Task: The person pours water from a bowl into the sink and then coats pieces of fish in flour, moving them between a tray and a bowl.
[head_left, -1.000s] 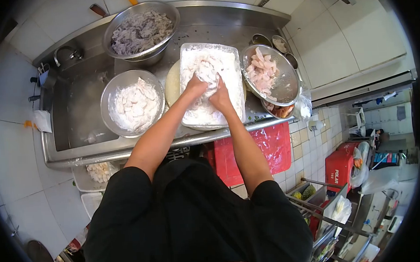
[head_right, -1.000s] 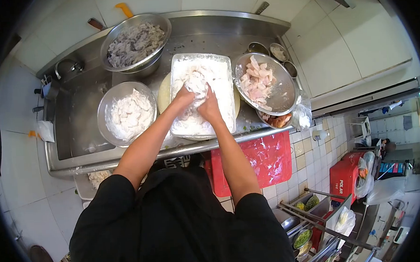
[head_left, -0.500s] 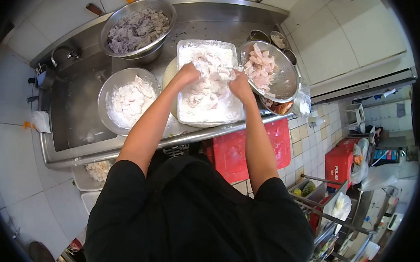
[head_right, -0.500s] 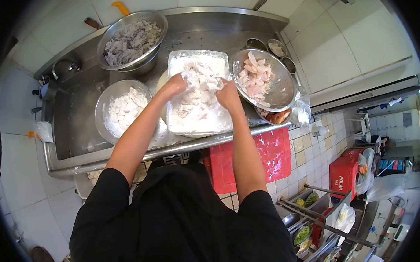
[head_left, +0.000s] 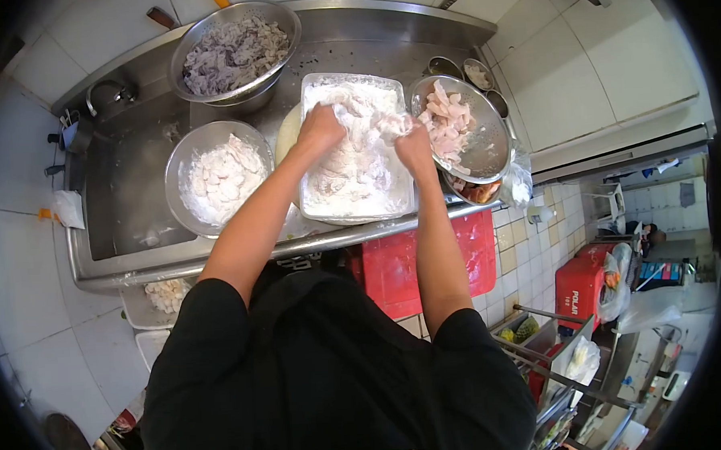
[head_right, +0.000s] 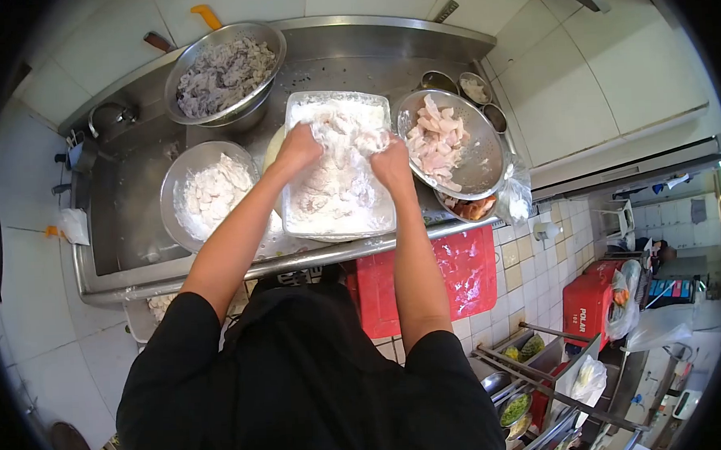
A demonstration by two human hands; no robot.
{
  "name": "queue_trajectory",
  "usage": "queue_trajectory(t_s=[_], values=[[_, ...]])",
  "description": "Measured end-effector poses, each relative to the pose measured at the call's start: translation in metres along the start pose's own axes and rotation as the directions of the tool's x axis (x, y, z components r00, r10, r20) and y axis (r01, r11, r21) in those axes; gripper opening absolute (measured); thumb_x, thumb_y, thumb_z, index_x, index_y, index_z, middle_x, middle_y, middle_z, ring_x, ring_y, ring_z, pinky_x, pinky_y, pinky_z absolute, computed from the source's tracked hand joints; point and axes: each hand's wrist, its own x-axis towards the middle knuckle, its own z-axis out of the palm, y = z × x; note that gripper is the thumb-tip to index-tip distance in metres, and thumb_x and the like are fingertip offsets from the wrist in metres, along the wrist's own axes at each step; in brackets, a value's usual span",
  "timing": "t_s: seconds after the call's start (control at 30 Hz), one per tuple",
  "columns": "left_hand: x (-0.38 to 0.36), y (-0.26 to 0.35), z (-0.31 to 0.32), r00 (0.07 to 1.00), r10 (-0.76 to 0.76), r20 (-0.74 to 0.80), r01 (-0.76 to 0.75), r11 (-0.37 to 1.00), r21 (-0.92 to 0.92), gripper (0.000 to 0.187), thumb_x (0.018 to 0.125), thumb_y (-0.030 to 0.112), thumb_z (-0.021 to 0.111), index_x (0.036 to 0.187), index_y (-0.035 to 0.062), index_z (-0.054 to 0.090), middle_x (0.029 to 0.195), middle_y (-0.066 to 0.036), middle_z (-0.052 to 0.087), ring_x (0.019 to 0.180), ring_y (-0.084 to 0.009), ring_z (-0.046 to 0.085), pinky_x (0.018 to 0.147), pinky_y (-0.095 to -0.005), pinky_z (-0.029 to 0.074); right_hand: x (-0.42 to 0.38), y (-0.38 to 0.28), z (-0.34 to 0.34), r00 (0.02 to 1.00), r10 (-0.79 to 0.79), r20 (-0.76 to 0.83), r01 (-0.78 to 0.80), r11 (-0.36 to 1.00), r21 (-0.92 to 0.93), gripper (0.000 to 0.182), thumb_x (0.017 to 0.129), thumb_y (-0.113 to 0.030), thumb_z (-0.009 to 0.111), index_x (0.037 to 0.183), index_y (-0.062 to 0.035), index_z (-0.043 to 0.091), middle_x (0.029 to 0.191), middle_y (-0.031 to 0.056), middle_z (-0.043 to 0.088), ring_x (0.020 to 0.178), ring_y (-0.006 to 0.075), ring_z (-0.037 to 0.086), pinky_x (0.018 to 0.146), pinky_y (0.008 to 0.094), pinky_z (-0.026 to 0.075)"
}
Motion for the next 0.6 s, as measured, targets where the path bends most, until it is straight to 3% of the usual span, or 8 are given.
queue_trajectory(t_s=[0.17,0.2,0.3,0.33,0.43,0.47,0.57,0.6], values=[[-0.013,0.032,-0.024,0.979,0.001,0.204,-0.033,0.987,0.157,0.035,0.073,0.007,0.057,0.106,-0.0036,0.062,0.101,-0.026,0.064,0.098,-0.0371,0.062,0.086,-0.0412,0.048,-0.007,0.015,-0.005,0.992,-0.023,-0.124,0.038,0.992,0.121,0.028,0.076,0.000,0.053,0.102,0.0047,0.062,0.092,0.0216,0.068,0.088,0.0289,0.066,0.078,0.0330,0.048],[-0.016,0.026,-0.017,0.960,0.011,0.279,-0.068,0.978,0.196,0.035,0.074,0.007,0.055,0.107,0.0028,0.065,0.118,-0.024,0.058,0.109,-0.0349,0.058,0.090,-0.0407,0.048,-0.012,0.022,-0.004,0.994,-0.021,-0.105,0.027,0.998,0.056,0.029,0.076,0.000,0.053,0.103,0.0046,0.062,0.093,0.0222,0.068,0.090,0.0301,0.065,0.079,0.0336,0.048],[-0.019,-0.018,0.037,0.982,0.187,0.021,-0.188,0.976,0.110,0.038,0.074,0.006,0.055,0.111,0.0080,0.065,0.133,-0.020,0.049,0.117,-0.0353,0.052,0.093,-0.0410,0.047,-0.028,0.039,0.009,0.999,0.018,-0.043,-0.021,0.997,-0.070,0.031,0.075,0.000,0.054,0.105,0.0046,0.061,0.097,0.0245,0.066,0.094,0.0343,0.064,0.082,0.0358,0.047],[-0.021,-0.016,0.040,0.964,0.243,0.108,-0.262,0.941,0.216,0.041,0.074,0.006,0.056,0.113,0.0095,0.064,0.143,-0.018,0.039,0.123,-0.0373,0.046,0.094,-0.0426,0.046,-0.033,0.040,0.018,0.999,0.048,-0.015,-0.049,0.996,-0.072,0.032,0.075,0.000,0.054,0.106,0.0047,0.060,0.098,0.0253,0.065,0.096,0.0361,0.063,0.083,0.0367,0.047],[-0.020,0.002,0.032,0.951,0.233,0.205,-0.291,0.900,0.326,0.040,0.072,0.006,0.057,0.112,0.0088,0.065,0.140,-0.018,0.042,0.122,-0.0394,0.046,0.093,-0.0443,0.047,-0.050,0.045,0.048,0.996,-0.047,0.077,0.052,0.996,-0.069,0.039,0.073,0.001,0.055,0.111,0.0036,0.059,0.100,0.0268,0.064,0.097,0.0406,0.061,0.086,0.0401,0.047],[-0.018,0.008,0.019,0.955,0.213,0.208,-0.281,0.878,0.387,0.041,0.069,0.006,0.058,0.110,0.0051,0.065,0.125,-0.023,0.055,0.111,-0.0400,0.055,0.091,-0.0417,0.048,-0.050,0.067,0.057,0.992,-0.101,0.071,0.111,0.982,-0.151,0.043,0.072,0.001,0.054,0.115,0.0018,0.058,0.099,0.0267,0.064,0.096,0.0419,0.060,0.086,0.0409,0.047],[-0.006,0.017,-0.011,0.974,-0.098,0.204,0.044,0.966,0.255,0.035,0.071,0.007,0.057,0.104,-0.0004,0.065,0.112,-0.024,0.061,0.101,-0.0393,0.060,0.087,-0.0429,0.049,-0.052,0.048,0.047,0.990,0.004,0.143,0.050,0.927,-0.371,0.043,0.072,0.001,0.054,0.115,0.0008,0.059,0.100,0.0259,0.064,0.097,0.0405,0.060,0.086,0.0407,0.048],[-0.002,0.007,-0.011,0.991,-0.065,0.114,0.040,0.975,0.217,0.031,0.075,0.010,0.055,0.101,-0.0043,0.063,0.102,-0.025,0.064,0.095,-0.0389,0.063,0.085,-0.0425,0.048,-0.052,0.037,0.040,0.990,0.042,0.131,0.002,0.946,-0.324,0.042,0.072,0.002,0.053,0.114,0.0010,0.060,0.100,0.0255,0.064,0.097,0.0394,0.061,0.086,0.0396,0.048]])
